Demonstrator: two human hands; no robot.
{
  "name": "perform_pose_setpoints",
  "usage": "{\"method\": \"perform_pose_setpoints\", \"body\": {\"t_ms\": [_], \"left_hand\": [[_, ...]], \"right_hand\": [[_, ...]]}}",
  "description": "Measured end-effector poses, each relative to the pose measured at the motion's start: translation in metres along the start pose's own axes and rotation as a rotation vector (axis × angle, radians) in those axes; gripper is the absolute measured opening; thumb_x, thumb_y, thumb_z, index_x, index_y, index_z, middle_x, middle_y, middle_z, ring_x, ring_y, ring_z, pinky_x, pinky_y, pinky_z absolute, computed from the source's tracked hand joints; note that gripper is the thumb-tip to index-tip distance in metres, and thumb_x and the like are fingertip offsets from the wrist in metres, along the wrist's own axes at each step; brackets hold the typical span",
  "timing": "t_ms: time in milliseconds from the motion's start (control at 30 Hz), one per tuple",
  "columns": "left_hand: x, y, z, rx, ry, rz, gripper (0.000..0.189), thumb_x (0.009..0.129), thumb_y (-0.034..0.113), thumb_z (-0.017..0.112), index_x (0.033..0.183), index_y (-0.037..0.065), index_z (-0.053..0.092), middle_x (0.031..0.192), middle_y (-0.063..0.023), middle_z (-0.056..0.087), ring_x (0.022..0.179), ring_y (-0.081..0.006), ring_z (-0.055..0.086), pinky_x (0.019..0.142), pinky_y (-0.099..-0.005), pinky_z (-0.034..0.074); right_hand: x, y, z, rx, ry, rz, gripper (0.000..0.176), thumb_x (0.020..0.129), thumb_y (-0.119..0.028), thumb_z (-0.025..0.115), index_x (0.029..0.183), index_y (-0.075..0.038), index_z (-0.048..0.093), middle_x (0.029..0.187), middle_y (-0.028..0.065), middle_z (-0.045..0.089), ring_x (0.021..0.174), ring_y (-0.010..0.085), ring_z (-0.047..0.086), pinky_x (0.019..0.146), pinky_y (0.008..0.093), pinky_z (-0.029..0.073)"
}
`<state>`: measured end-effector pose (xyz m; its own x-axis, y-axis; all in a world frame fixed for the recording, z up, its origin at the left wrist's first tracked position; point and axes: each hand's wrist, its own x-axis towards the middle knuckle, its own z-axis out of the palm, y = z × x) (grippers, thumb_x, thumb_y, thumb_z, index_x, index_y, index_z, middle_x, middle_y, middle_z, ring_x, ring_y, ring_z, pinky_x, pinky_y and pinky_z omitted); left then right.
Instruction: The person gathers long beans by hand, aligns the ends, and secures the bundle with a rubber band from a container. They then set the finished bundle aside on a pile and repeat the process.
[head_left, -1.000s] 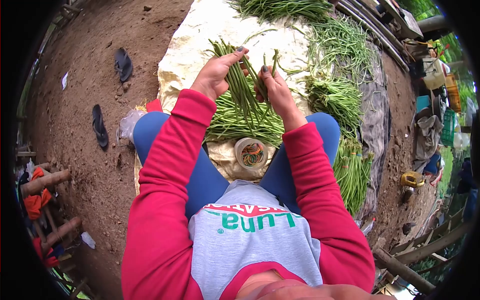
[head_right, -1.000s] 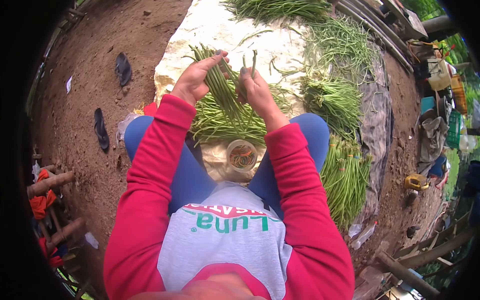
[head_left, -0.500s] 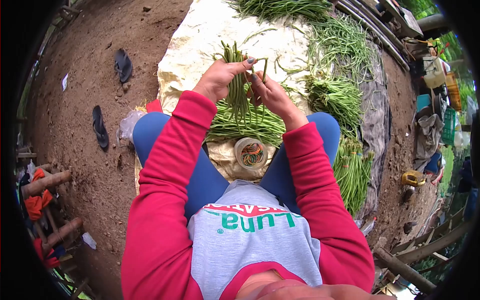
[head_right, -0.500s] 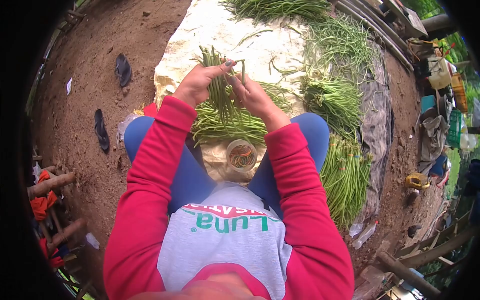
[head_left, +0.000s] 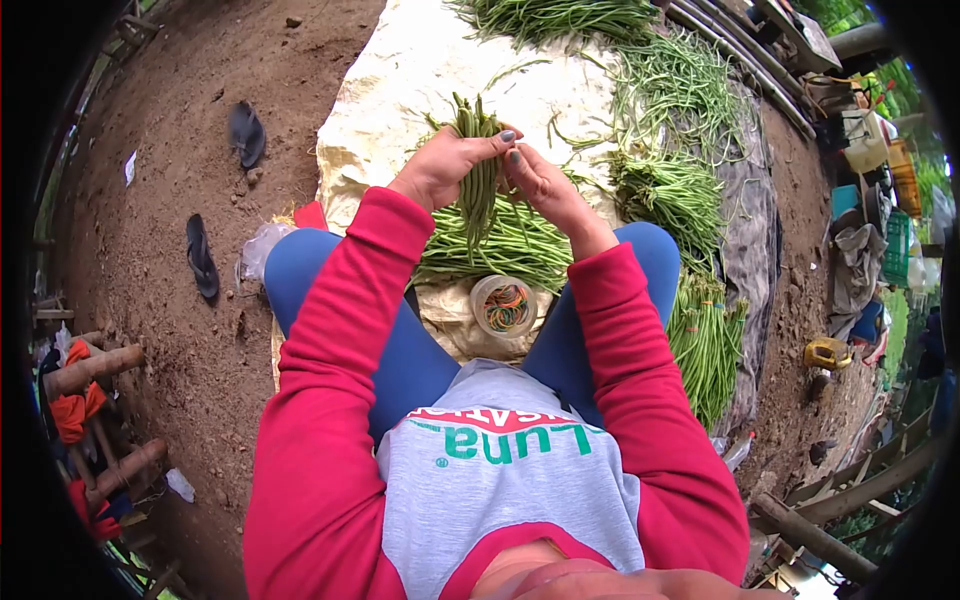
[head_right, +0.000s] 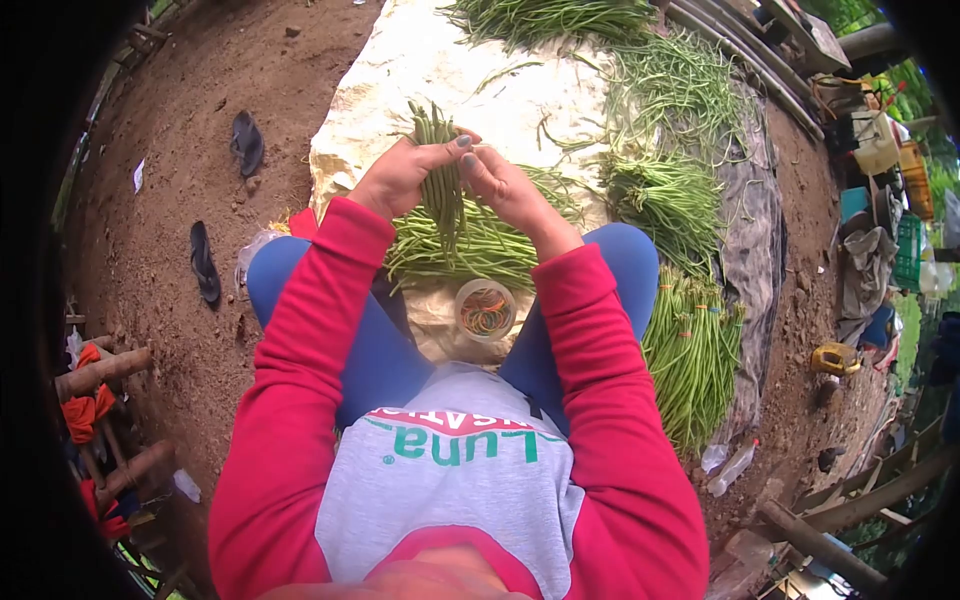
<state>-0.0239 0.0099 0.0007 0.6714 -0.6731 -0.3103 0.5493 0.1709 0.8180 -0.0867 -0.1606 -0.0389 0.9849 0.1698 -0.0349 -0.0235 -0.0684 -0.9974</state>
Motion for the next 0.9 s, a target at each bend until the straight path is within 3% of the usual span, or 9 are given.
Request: {"method": "perform_pose_setpoints", "body": {"t_ms": [33,167,467,567,667,733,767,867,900], "left_hand": [[-0.001,0.001,0.002,0.005,0.029,0.025,0.033,0.089,0.024,0.068,0.112,0.001,0.064,0.100,-0.0058,0.067,0.086,-0.0134,0.063,0.069,-0.0293,0.053],[-0.002,-0.004,0.003,0.038,0.029,0.042,0.034,0.089,0.023,0.068,0.116,0.002,0.063,0.095,-0.0034,0.066,0.078,-0.0116,0.061,0.067,-0.0277,0.052],[-0.002,-0.009,-0.002,-0.010,-0.035,0.050,0.031,0.091,0.016,0.065,0.118,0.002,0.063,0.097,-0.0026,0.067,0.081,-0.0092,0.059,0.073,-0.0244,0.048],[-0.005,-0.010,0.005,0.185,-0.036,0.055,0.031,0.086,0.024,0.071,0.108,0.003,0.063,0.080,0.0000,0.060,0.074,-0.0114,0.057,0.069,-0.0271,0.048],[-0.006,-0.015,0.007,0.191,-0.011,0.034,0.028,0.085,0.022,0.073,0.104,0.003,0.062,0.080,-0.0006,0.061,0.073,-0.0130,0.058,0.071,-0.0288,0.049],[-0.009,-0.017,0.011,0.206,-0.021,0.055,0.026,0.086,0.022,0.072,0.102,0.004,0.062,0.079,-0.0009,0.061,0.072,-0.0127,0.058,0.070,-0.0288,0.049],[-0.011,-0.015,0.014,0.228,-0.032,0.069,0.024,0.087,0.022,0.071,0.100,0.004,0.063,0.078,-0.0011,0.061,0.071,-0.0124,0.058,0.069,-0.0288,0.048],[-0.016,-0.004,0.018,0.465,-0.063,-0.010,0.022,0.088,0.023,0.070,0.096,0.005,0.063,0.074,-0.0015,0.061,0.069,-0.0119,0.058,0.066,-0.0284,0.046],[-0.009,-0.010,0.015,0.484,-0.122,0.041,0.020,0.088,0.024,0.069,0.092,0.005,0.063,0.071,-0.0012,0.060,0.068,-0.0115,0.058,0.064,-0.0272,0.044]], "right_hand": [[0.000,-0.002,-0.003,0.057,0.094,0.006,0.051,0.094,-0.046,0.056,0.122,-0.003,0.055,0.090,0.0014,0.060,0.081,0.0080,0.052,0.070,0.0227,0.044],[-0.004,-0.027,-0.004,0.208,0.187,-0.015,0.045,0.086,-0.022,0.072,0.125,-0.003,0.059,0.095,-0.0008,0.064,0.074,0.0045,0.051,0.064,0.0198,0.042],[-0.009,-0.027,-0.012,0.367,0.124,-0.020,0.028,0.092,-0.023,0.064,0.112,-0.005,0.067,0.082,-0.0019,0.065,0.065,0.0050,0.051,0.060,0.0196,0.041],[-0.007,-0.032,-0.027,0.216,0.164,-0.054,0.020,0.094,-0.021,0.061,0.099,-0.003,0.065,0.074,-0.0011,0.061,0.065,0.0071,0.053,0.061,0.0220,0.044],[0.005,-0.046,-0.064,0.541,0.458,-0.228,0.037,0.098,-0.032,0.053,0.113,0.002,0.056,0.090,0.0065,0.064,0.074,0.0142,0.060,0.070,0.0272,0.048],[0.005,-0.090,-0.063,0.217,0.482,-0.270,0.067,0.096,-0.054,0.043,0.129,0.004,0.048,0.126,0.0203,0.054,0.113,0.0276,0.057,0.095,0.0379,0.044],[0.007,-0.105,-0.055,0.058,0.528,-0.097,0.090,0.093,-0.067,0.033,0.147,0.003,0.017,0.152,0.0249,0.022,0.143,0.0317,0.019,0.116,0.0417,0.018],[0.026,-0.105,-0.068,-0.372,0.367,-0.061,0.103,0.087,-0.075,0.034,0.149,0.002,0.005,0.156,0.0234,0.004,0.146,0.0292,0.002,0.117,0.0418,0.005],[0.029,-0.114,-0.061,-0.341,0.250,-0.081,0.103,0.086,-0.075,0.033,0.149,0.001,0.005,0.156,0.0217,0.005,0.146,0.0276,0.005,0.117,0.0405,0.007]]}}
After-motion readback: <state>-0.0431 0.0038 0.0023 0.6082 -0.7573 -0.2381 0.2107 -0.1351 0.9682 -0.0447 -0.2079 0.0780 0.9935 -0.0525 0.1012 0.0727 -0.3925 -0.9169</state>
